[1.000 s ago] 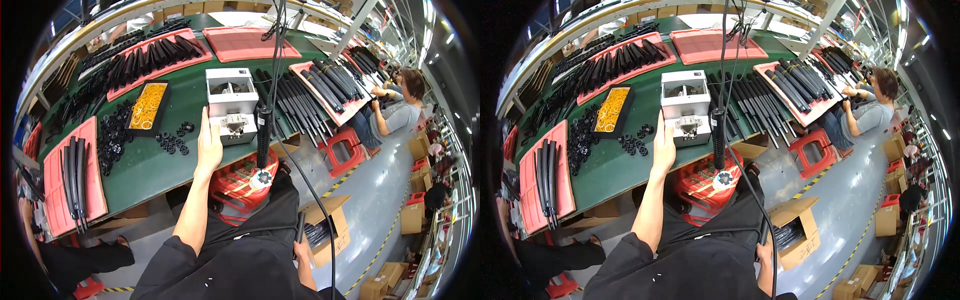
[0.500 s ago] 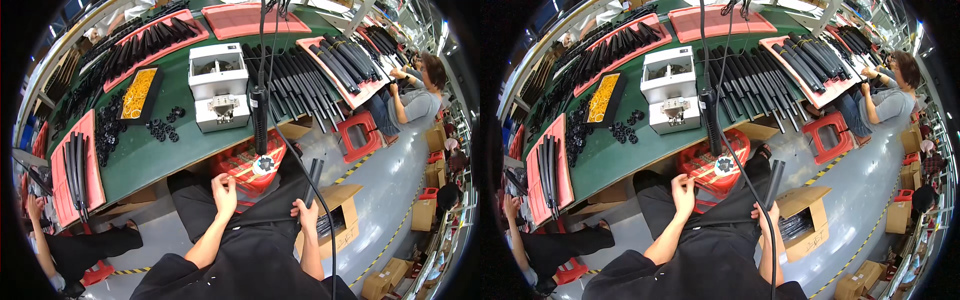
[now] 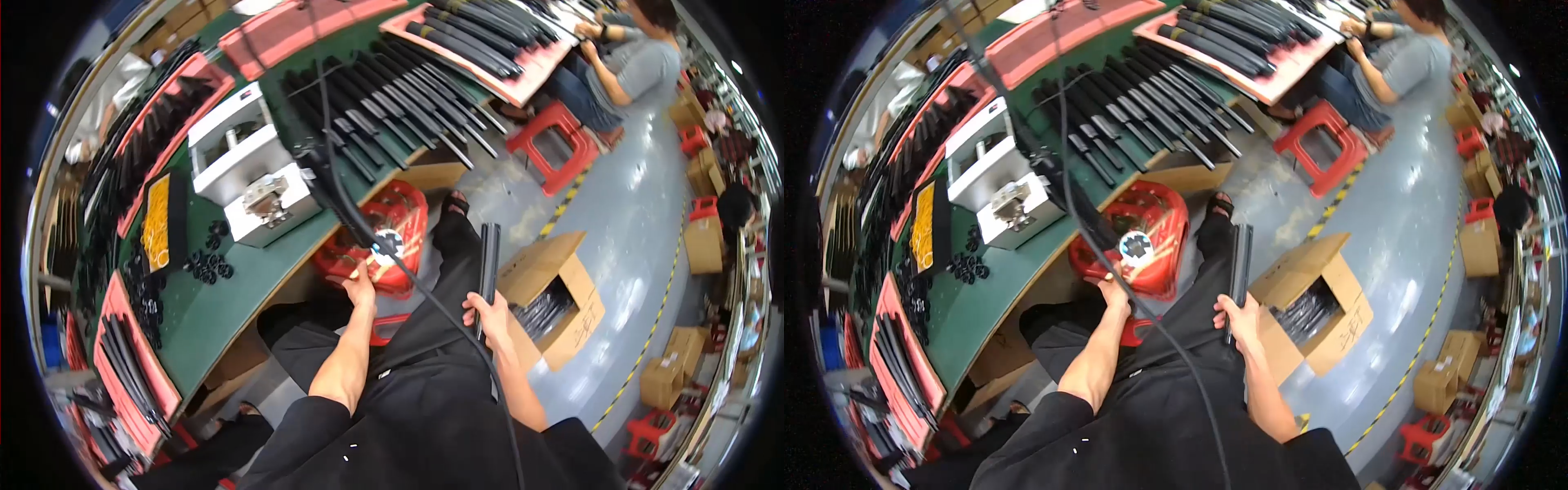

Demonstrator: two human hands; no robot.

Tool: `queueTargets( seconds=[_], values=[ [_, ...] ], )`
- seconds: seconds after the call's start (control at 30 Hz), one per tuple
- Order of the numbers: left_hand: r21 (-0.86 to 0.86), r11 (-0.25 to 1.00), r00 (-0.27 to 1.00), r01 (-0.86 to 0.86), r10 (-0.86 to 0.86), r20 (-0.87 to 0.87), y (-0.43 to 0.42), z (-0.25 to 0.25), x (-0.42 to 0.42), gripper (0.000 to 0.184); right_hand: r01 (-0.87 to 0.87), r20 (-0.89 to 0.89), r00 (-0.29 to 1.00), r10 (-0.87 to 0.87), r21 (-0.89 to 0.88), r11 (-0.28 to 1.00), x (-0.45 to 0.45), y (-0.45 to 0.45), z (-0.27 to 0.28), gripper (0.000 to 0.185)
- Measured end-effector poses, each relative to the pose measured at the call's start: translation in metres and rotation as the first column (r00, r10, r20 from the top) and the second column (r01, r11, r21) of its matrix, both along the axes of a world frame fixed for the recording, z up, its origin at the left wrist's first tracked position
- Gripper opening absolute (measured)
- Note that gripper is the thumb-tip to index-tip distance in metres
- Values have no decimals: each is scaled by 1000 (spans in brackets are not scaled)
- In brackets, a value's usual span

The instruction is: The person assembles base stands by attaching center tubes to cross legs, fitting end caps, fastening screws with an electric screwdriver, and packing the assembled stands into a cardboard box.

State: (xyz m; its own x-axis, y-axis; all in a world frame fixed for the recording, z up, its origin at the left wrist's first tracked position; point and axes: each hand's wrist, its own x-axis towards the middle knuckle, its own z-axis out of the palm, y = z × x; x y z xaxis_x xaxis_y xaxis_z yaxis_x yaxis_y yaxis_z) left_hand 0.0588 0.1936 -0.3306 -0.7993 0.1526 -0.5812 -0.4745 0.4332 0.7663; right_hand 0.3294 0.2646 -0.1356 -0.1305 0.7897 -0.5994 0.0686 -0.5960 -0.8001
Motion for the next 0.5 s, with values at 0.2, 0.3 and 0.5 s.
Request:
queueTargets(
  seconds=[0.2,0.3,0.5],
  values=[
    [216,951,965,220,-244,95,32,59,-43,68,-13,-19,1000,13,-13,1000,0,11,1,20],
    [147,965,941,215,-246,234,38,9,-97,64,-33,-27,999,32,-20,999,0,8,1,20],
    [224,941,931,255,-301,205,10,15,-81,64,8,-47,999,-9,-28,1000,-6,11,9,21]
  ],
)
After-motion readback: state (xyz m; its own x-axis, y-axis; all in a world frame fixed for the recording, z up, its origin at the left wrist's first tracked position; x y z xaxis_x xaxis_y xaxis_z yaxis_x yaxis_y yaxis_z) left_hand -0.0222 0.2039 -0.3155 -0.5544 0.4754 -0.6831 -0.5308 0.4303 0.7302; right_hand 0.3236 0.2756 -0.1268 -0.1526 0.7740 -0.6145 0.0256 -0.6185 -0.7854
